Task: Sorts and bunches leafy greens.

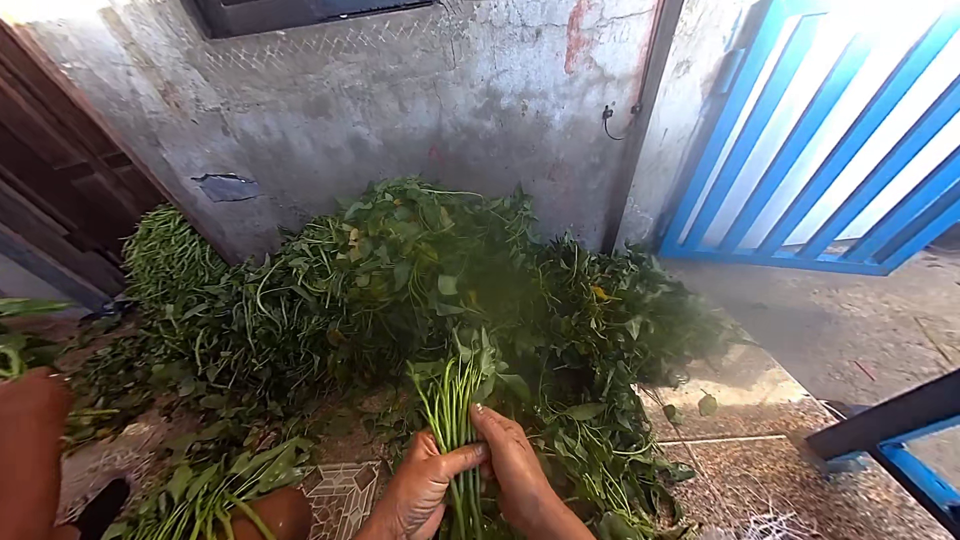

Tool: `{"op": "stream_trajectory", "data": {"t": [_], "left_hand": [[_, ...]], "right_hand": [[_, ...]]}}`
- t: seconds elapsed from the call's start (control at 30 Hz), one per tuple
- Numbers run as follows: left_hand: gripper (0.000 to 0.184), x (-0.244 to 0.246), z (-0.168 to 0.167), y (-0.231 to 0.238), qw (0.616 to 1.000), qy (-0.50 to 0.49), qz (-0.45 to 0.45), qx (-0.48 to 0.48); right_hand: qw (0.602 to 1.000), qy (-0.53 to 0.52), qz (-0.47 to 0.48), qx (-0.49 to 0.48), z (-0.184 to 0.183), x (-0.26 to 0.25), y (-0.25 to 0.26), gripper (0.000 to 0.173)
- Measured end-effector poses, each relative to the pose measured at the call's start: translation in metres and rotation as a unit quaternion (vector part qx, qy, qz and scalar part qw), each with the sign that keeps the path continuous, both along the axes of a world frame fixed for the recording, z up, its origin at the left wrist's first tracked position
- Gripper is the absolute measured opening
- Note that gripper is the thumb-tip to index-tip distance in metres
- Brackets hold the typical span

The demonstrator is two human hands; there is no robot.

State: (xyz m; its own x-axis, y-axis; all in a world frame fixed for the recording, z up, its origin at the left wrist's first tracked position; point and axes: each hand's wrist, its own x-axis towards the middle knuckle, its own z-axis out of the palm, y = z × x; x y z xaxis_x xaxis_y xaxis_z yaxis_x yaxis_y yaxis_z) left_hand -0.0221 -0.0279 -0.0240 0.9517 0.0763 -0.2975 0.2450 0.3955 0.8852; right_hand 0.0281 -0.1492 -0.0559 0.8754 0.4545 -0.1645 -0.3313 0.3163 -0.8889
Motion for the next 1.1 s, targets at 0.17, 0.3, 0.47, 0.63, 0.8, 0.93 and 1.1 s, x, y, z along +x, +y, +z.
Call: {"op": "stream_trajectory", "data": {"t": [0.17, 0.3, 0.47, 0.63, 0.8, 0.93, 1.1], "left_hand": [[0.013, 0.004, 0.009, 0.005, 0.994, 0.028, 0.108, 0.005], [0.023, 0.006, 0.02, 0.007, 0.982, 0.029, 0.185, 0.011], [0.022, 0.009, 0.023, 0.006, 0.982, 0.033, 0.186, 0.002], [0.02, 0.014, 0.021, 0.004, 0.981, 0.026, 0.191, 0.033], [0.019, 0.021, 0.021, 0.004, 0.979, 0.044, 0.192, 0.053], [0.018, 0.022, 0.018, 0.002, 0.974, 0.036, 0.212, 0.068], [0.012, 0.022, 0.021, -0.003, 0.968, 0.034, 0.24, 0.073]], "right_hand": [[0.957, 0.015, -0.108, -0.27, -0.116, 0.066, -0.06, 0.047], [0.868, 0.08, -0.084, -0.482, -0.202, 0.104, -0.125, 0.036], [0.788, 0.036, 0.012, -0.614, -0.222, 0.138, -0.14, 0.037], [0.792, -0.054, -0.016, -0.607, -0.224, 0.153, -0.105, 0.04], [0.768, -0.222, 0.126, -0.587, -0.217, 0.134, -0.046, 0.038], [0.696, -0.263, 0.193, -0.64, -0.208, 0.086, -0.023, 0.043], [0.696, -0.063, 0.227, -0.679, -0.22, 0.026, -0.03, 0.031]]}}
